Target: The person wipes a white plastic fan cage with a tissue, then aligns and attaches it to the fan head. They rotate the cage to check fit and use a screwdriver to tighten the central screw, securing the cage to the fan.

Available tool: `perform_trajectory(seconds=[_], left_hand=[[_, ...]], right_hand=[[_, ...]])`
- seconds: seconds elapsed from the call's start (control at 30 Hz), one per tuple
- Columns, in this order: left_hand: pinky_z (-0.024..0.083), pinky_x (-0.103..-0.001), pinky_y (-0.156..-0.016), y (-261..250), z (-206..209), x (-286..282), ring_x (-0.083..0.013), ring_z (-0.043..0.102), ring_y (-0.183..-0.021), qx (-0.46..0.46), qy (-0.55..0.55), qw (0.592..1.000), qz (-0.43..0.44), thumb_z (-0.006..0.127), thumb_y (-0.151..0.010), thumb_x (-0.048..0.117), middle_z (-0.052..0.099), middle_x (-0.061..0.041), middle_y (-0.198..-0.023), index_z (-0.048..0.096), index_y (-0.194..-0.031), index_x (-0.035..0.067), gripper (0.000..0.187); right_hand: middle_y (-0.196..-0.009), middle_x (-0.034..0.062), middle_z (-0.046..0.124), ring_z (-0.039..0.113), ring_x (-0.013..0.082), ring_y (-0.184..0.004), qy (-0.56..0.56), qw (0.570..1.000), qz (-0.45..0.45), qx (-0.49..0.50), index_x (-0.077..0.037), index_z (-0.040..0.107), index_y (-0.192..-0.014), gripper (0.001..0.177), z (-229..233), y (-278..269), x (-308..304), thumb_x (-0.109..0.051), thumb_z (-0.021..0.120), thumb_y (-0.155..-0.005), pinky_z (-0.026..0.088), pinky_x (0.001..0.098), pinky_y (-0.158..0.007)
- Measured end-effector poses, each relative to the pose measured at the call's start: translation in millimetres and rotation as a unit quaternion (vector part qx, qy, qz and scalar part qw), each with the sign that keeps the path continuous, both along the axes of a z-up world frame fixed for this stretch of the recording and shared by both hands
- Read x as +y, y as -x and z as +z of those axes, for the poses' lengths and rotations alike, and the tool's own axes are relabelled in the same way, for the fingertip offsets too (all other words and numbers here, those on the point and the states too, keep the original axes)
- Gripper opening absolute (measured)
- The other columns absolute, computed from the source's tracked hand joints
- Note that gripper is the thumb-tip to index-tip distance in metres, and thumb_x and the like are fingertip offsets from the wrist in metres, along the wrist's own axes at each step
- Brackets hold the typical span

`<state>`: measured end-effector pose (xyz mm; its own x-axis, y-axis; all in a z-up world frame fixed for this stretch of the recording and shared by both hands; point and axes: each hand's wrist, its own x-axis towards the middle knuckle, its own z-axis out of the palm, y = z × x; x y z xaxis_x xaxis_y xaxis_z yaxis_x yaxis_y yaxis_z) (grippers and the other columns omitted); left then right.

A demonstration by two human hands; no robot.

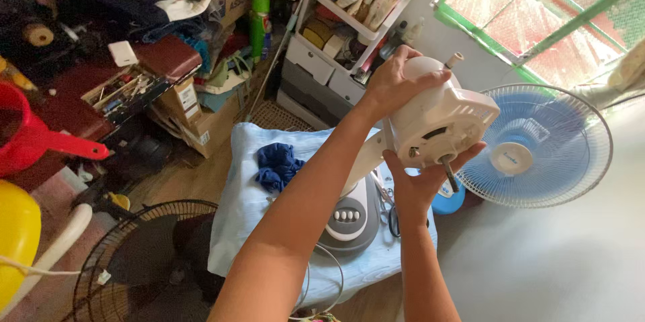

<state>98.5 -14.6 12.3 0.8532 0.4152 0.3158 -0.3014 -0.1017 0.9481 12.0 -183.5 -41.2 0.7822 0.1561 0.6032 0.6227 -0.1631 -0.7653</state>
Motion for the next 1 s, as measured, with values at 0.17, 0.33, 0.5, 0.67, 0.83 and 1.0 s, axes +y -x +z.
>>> perform_trajectory(seconds=[0.17, 0.33, 0.5, 0.67, 0.83, 1.0], left_hand=[[0.064, -0.033, -0.075, -2.1, -0.1, -2.6, -0.0204, 0.078, -0.086, 0.031, 0.034, 0.999, -0.027, 0.078, -0.064, 0.062, 0.077, -0.015, -0.1, 0.059, -0.123, 0.005, 0.084], [0.063, -0.032, -0.078, -0.3, 0.2, -3.0, -0.0195, 0.077, -0.09, -0.007, 0.046, 0.998, -0.052, 0.081, -0.068, 0.06, 0.076, -0.013, -0.104, 0.06, -0.122, 0.004, 0.08], [0.062, -0.031, -0.08, 3.9, 0.1, 1.5, -0.0196, 0.076, -0.093, -0.02, 0.035, 0.998, -0.04, 0.081, -0.072, 0.057, 0.076, -0.014, -0.106, 0.064, -0.121, 0.004, 0.075], [0.062, -0.031, -0.077, 3.8, 1.5, 1.7, -0.0199, 0.075, -0.092, -0.006, 0.059, 0.996, -0.069, 0.08, -0.071, 0.055, 0.074, -0.014, -0.105, 0.06, -0.123, 0.005, 0.075], [0.061, -0.031, -0.078, 4.8, 1.6, 2.9, -0.0192, 0.073, -0.093, -0.019, 0.076, 0.993, -0.092, 0.081, -0.073, 0.053, 0.072, -0.015, -0.107, 0.06, -0.125, 0.004, 0.074], [0.062, -0.03, -0.076, 6.1, -0.3, -4.4, -0.0185, 0.075, -0.09, -0.021, 0.066, 0.997, -0.046, 0.08, -0.074, 0.055, 0.075, -0.015, -0.105, 0.061, -0.125, 0.004, 0.075]], right_hand=[[-0.179, 0.0183, -0.011, 0.007, 0.0335, -0.168, 0.009, 1.0, -0.005, 0.002, -0.012, -0.02, -0.167, 0.147, 4.9, 4.7, -5.8, -0.002, 0.095, -0.075, 0.025, 0.0471, -0.136], [-0.179, 0.0206, -0.008, 0.01, 0.0348, -0.168, -0.031, 0.999, -0.018, -0.001, -0.011, -0.021, -0.166, 0.147, -2.9, 9.5, 3.2, -0.009, 0.093, -0.074, 0.026, 0.0478, -0.136], [-0.176, 0.0244, -0.008, 0.002, 0.0399, -0.167, 0.073, 0.993, -0.086, -0.032, -0.009, -0.018, -0.166, 0.15, -2.1, 7.8, 2.4, -0.02, 0.099, -0.073, 0.015, 0.0505, -0.136], [-0.173, 0.0269, -0.002, 0.006, 0.045, -0.162, 0.087, 0.989, -0.122, 0.008, -0.007, -0.019, -0.164, 0.154, -0.6, 12.9, 5.9, -0.027, 0.1, -0.069, 0.01, 0.0565, -0.132], [-0.173, 0.0286, -0.005, 0.006, 0.0467, -0.162, 0.091, 0.986, -0.138, -0.018, -0.009, -0.019, -0.164, 0.154, -2.3, 10.5, 10.7, -0.028, 0.101, -0.068, 0.008, 0.058, -0.132], [-0.174, 0.0273, -0.007, 0.004, 0.0462, -0.162, 0.094, 0.988, -0.119, 0.006, -0.008, -0.019, -0.164, 0.155, -0.4, 5.4, 3.3, -0.028, 0.101, -0.068, 0.008, 0.0574, -0.132]])
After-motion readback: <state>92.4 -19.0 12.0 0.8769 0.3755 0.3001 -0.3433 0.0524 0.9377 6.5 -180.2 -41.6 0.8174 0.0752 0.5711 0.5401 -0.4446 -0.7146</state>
